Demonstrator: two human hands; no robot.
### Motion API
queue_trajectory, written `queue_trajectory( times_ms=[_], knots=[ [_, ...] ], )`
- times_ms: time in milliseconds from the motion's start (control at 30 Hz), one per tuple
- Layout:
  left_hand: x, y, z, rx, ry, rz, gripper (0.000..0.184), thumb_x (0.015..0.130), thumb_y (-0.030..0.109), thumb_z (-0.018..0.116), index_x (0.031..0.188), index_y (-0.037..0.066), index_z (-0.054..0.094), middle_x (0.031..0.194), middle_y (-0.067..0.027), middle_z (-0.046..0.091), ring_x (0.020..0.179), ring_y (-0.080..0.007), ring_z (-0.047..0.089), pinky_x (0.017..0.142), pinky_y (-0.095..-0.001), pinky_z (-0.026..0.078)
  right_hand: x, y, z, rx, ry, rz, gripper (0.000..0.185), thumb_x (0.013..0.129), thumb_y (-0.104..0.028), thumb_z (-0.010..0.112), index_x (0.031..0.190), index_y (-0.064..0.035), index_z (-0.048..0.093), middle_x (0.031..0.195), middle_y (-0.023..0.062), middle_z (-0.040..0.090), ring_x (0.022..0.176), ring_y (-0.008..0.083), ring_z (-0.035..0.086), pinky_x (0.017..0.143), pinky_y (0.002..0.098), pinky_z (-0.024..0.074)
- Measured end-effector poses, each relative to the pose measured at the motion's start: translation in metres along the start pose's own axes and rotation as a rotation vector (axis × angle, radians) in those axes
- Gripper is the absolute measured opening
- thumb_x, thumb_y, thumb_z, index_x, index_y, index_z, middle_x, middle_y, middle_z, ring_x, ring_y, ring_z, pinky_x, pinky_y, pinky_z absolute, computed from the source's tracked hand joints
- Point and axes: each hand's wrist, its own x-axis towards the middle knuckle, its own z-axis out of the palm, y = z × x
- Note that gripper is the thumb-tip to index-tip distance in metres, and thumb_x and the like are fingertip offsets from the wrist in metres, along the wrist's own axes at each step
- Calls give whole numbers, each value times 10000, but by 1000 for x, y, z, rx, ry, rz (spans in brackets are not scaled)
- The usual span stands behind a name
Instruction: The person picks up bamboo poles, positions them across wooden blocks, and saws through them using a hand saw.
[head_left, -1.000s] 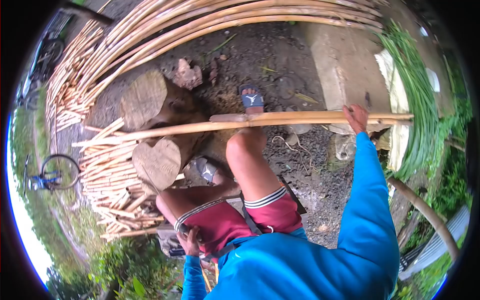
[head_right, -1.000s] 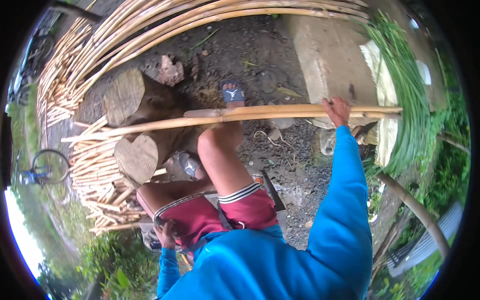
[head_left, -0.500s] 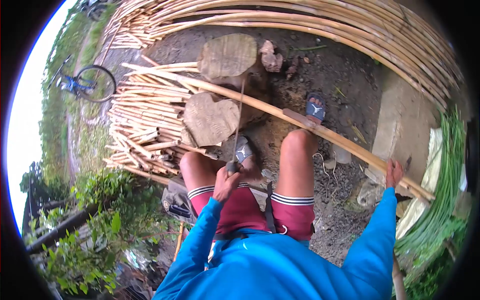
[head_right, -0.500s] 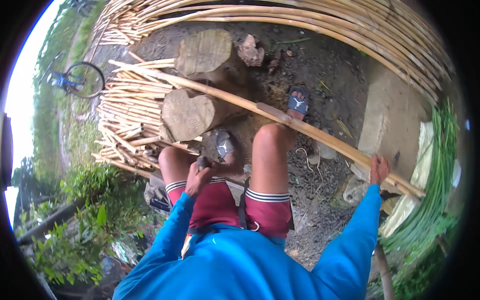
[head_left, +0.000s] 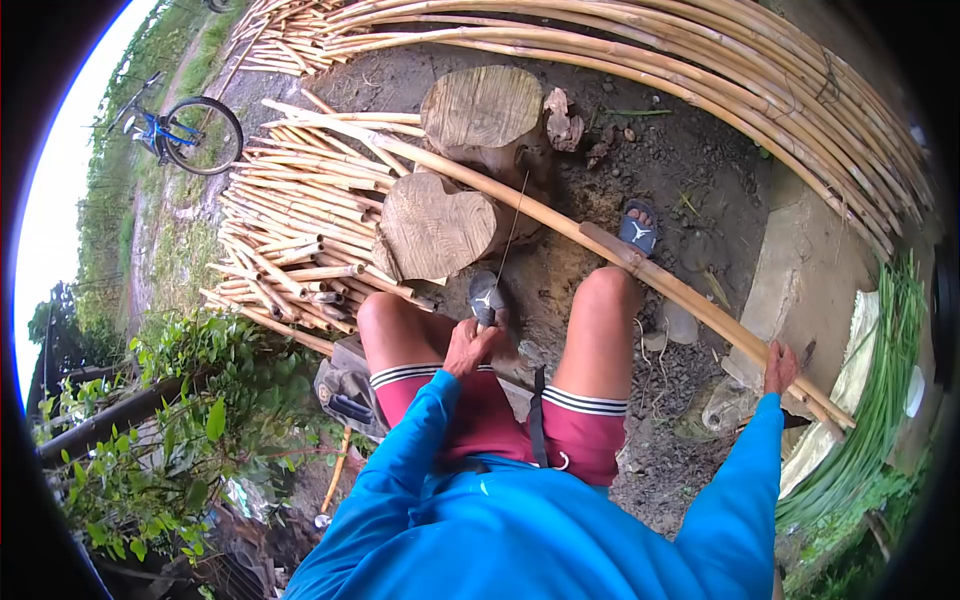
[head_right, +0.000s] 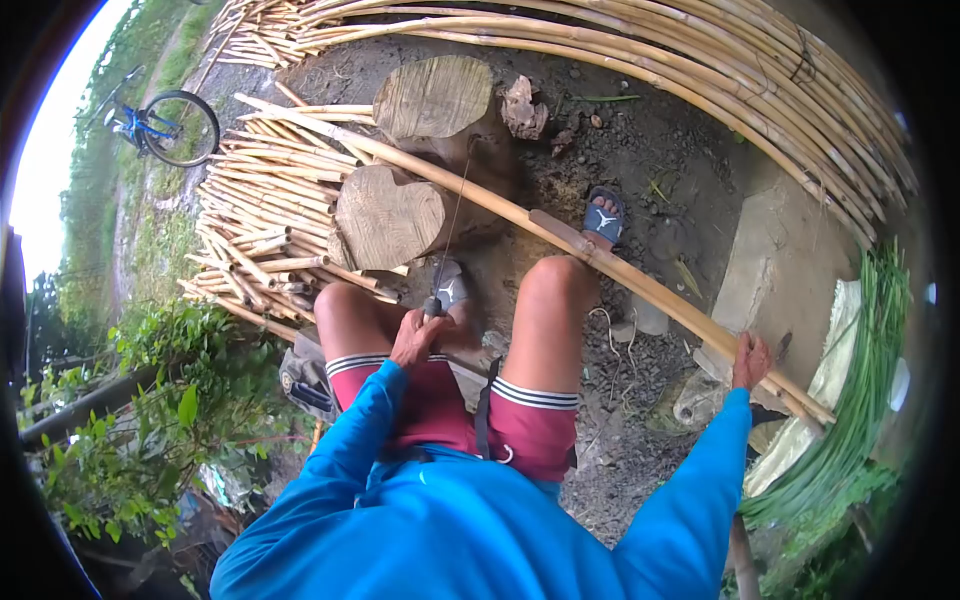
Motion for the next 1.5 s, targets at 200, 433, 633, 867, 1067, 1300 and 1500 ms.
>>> queue_trajectory(
  times_ms=[200, 433, 633, 867, 1067, 1300, 1500],
  knots=[
    [35, 14, -4, 137, -167, 174, 323, 766, 307, 638, 675, 5, 570, 551, -44, 531, 467, -124, 484, 436, -313, 358, 5, -7, -12, -60, -309, 143, 612, 924, -527, 485, 1161, 19, 625, 1145, 249, 626, 1114, 408, 529, 988, 488, 376],
    [83, 66, 16, -140, -170, -204, 269, 786, 257, 606, 623, 64, 515, 526, 18, 400, 412, -104, 362, 395, -288, 257, 1, -5, -4, -66, -127, 47, 535, 927, -502, 490, 1045, -8, 656, 1045, 217, 646, 1042, 389, 552, 920, 497, 409],
    [104, 86, 27, -215, -170, -211, 268, 776, 244, 599, 595, 93, 471, 529, 36, 371, 410, -87, 302, 393, -288, 204, 2, -4, -11, -73, -251, 90, 538, 932, -510, 472, 1060, -20, 653, 1064, 210, 642, 1069, 405, 543, 959, 492, 388],
    [115, 60, 29, -131, -124, -254, 307, 755, 299, 585, 570, 85, 468, 535, 7, 418, 434, -128, 356, 421, -321, 245, -1, 1, -2, -97, -245, 108, 554, 937, -517, 456, 1119, -27, 644, 1145, 195, 622, 1123, 381, 528, 991, 510, 366],
    [119, 61, 23, 188, -112, -213, 490, 740, 418, 585, 833, -60, 635, 788, -195, 640, 736, -286, 606, 670, -410, 446, 35, -46, -50, 41, -505, 121, 675, 952, -572, 395, 944, 37, 684, 1003, 292, 642, 967, 443, 582, 851, 537, 416],
    [123, 50, 25, 86, -183, -219, 483, 755, 414, 560, 849, -52, 639, 763, -189, 643, 733, -295, 611, 673, -415, 446, 87, -34, -102, 266, -739, -64, 645, 955, -592, 391, 1021, 2, 634, 663, 128, 546, 706, 266, 558, 678, 388, 447],
    [118, 59, 27, 2, -189, -272, 492, 702, 416, 579, 824, -54, 659, 781, -207, 664, 759, -306, 645, 678, -403, 462, 95, -168, -305, 558, -641, -86, 496, 875, -471, 630, 1055, -11, 587, 797, 37, 562, 755, 157, 529, 706, 301, 442]
  ],
)
